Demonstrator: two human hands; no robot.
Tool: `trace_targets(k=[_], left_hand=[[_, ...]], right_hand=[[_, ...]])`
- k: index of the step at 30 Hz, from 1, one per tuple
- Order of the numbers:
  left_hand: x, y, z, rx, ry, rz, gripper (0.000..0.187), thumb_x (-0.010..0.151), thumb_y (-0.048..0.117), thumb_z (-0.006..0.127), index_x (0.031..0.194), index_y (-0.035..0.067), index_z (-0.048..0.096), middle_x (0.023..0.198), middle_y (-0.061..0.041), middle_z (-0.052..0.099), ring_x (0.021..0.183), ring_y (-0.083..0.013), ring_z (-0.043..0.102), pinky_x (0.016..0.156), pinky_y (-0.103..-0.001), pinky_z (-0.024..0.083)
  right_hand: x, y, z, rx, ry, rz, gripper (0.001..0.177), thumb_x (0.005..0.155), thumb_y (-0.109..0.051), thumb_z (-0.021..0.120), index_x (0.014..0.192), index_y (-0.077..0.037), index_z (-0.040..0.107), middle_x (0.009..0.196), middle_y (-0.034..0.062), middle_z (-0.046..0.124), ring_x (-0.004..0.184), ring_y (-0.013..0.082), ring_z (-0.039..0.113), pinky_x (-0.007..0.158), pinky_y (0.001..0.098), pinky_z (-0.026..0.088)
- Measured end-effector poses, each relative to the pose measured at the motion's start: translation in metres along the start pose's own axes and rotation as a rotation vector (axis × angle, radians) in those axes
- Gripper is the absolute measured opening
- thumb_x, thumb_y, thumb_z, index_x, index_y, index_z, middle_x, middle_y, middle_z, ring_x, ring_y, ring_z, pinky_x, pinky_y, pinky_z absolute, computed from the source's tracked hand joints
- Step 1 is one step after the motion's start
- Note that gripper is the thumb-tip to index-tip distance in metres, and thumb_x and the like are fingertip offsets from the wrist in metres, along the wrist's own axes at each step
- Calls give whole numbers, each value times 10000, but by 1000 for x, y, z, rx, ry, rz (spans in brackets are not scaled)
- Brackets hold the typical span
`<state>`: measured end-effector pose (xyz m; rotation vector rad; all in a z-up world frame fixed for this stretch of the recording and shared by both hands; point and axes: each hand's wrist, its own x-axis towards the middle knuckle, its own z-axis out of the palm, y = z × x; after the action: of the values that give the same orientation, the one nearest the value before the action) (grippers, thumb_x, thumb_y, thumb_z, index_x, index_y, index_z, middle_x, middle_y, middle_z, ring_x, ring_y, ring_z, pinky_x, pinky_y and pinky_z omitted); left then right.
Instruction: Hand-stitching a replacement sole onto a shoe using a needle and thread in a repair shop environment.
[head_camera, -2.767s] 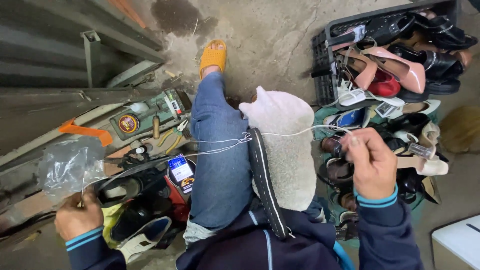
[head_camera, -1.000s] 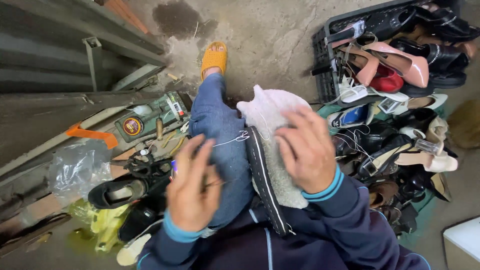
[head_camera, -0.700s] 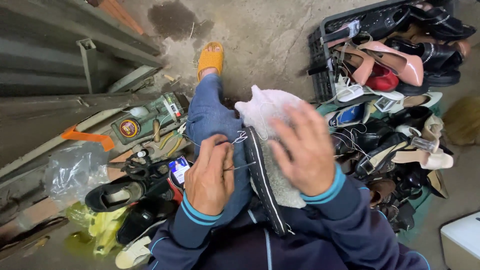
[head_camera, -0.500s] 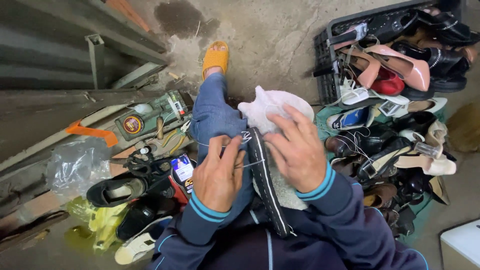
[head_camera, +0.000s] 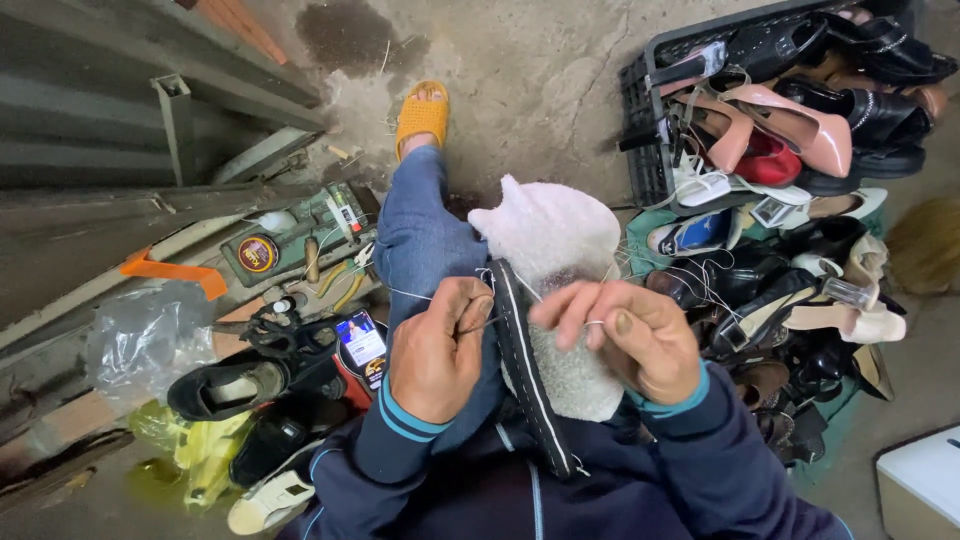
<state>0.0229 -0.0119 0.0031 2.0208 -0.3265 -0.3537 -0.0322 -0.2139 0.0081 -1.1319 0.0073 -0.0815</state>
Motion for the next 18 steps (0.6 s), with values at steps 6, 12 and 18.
trace_targets(k=[6,12,18], left_hand=[[-1,-8,7,26,-29,-11,64,1007,144,606,944,146,614,550,-100,648,521,-432,663,470,-411,510],[-1,4,-3,-151,-6,-45,203,966,91,701,1151,100,618,737,31,510,520,-69,367,505,-249,381],[-23,5,-20,-156,26,112,152,1007,-20,530,1121,-55,625,1223,-206,575,1177,-305,648,1067,-384,576]], right_hand=[[-40,28,-32,-126,84,208,346,1025,-61,528,683,-8,518,510,53,429,427,162,487,382,244,439],[-22,1,16,-1096,43,244,699,749,-541,820,1276,-126,625,971,-35,729,647,102,604,622,280,537],[-23,21,16,-1351,69,194,559,859,-394,686,1338,-117,601,624,-18,668,546,290,674,562,445,533]])
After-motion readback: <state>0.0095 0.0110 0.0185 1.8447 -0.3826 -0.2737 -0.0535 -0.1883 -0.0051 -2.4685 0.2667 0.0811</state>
